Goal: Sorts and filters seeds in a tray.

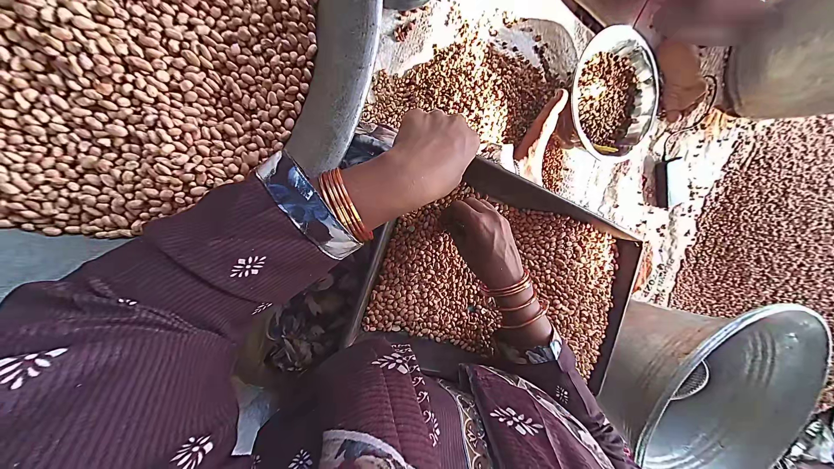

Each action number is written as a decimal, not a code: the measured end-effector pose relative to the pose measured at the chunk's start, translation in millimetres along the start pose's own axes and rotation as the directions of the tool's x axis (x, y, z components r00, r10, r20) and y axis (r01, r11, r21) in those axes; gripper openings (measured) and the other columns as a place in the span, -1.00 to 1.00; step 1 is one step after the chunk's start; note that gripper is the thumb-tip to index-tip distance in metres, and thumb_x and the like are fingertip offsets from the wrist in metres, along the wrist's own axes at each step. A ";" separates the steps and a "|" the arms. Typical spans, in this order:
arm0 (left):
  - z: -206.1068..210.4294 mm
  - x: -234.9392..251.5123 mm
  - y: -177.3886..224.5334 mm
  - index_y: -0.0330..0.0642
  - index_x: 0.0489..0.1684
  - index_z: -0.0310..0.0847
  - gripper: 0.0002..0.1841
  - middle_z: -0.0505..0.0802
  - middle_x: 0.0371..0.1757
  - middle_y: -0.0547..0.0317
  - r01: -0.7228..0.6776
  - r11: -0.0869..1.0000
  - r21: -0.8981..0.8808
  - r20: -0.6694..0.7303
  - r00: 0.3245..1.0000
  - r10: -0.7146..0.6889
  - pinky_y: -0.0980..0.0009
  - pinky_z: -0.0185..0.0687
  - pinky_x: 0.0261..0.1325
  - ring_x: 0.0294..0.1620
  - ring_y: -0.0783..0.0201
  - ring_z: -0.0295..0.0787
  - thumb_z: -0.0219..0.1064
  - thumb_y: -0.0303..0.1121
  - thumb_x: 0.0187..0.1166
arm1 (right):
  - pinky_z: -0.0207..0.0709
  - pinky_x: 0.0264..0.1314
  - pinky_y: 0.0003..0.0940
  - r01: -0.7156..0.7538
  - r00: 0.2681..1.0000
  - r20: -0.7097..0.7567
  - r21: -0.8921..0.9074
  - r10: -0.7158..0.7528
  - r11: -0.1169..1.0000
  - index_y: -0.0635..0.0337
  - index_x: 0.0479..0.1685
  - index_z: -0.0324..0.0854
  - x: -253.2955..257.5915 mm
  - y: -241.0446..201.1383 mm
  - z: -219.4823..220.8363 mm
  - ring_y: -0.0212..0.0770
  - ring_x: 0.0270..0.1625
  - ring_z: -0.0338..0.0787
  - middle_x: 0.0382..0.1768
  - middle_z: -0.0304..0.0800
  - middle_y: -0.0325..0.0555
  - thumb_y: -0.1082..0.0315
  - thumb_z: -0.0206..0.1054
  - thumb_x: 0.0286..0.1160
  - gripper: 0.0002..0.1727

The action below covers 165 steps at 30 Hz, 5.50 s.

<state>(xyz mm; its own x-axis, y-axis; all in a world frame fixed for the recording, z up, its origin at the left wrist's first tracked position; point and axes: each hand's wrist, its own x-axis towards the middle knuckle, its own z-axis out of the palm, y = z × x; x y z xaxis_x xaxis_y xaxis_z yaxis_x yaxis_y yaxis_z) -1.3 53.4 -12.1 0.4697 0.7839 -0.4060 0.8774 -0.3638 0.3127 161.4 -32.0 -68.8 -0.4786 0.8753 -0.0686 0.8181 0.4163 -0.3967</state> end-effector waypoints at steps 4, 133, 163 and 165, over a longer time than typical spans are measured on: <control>0.0 -0.2 0.6 -0.23 0.08 0.66 -0.76 0.79 -0.02 -0.21 0.009 1.000 -0.013 0.005 1.000 -0.009 -0.18 0.52 -0.14 0.08 -0.27 0.77 0.08 -0.35 0.80 | 0.71 -0.04 -0.06 -0.043 0.998 0.040 0.043 0.041 0.998 0.25 -0.23 0.75 1.0 -2.2 3.8 0.05 -0.11 0.83 -0.19 0.78 0.07 0.48 0.43 0.43 -0.95; 2.2 1.4 -0.7 -0.24 0.08 0.63 -0.73 0.77 -0.08 -0.27 -0.018 0.999 0.040 0.038 0.999 0.017 -0.24 0.47 -0.15 0.04 -0.36 0.74 0.12 -0.24 0.81 | 0.67 -0.10 -0.42 0.017 0.944 0.276 0.510 -0.182 0.860 0.17 -0.13 0.85 -85.9 -38.7 0.3 -0.22 -0.22 0.80 -0.24 0.80 0.00 0.35 0.35 0.57 -0.83; 60.8 -112.3 -15.6 0.02 -0.30 0.72 -0.80 0.70 -0.41 0.27 -0.482 0.870 -0.105 0.009 0.874 0.486 0.22 0.57 -0.46 -0.43 0.21 0.73 0.29 -0.13 0.63 | 0.58 -0.53 -0.28 0.085 0.975 0.179 0.234 -0.129 0.968 0.16 -0.27 0.77 -85.8 -48.9 32.8 -0.12 -0.50 0.74 -0.52 0.66 -0.09 0.32 0.31 0.57 -0.83; 87.2 -129.8 -18.2 -0.02 -0.35 0.76 -0.76 0.70 -0.45 0.26 -0.501 0.861 -0.092 -0.102 0.864 0.492 0.26 0.51 -0.39 -0.42 0.21 0.69 0.23 -0.18 0.63 | 0.54 -0.59 -0.26 0.112 0.970 0.185 0.245 -0.159 0.963 0.14 -0.29 0.76 -84.1 -47.4 32.7 -0.13 -0.56 0.73 -0.58 0.66 -0.11 0.32 0.30 0.56 -0.84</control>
<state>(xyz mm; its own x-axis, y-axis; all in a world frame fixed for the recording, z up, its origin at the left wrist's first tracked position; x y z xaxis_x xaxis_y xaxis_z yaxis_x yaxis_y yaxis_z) -69.8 -85.6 -40.0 0.8281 0.5498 -0.1095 0.5108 -0.6595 0.5515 152.4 -133.4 -74.2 -0.6537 0.7367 -0.1730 0.6565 0.4383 -0.6140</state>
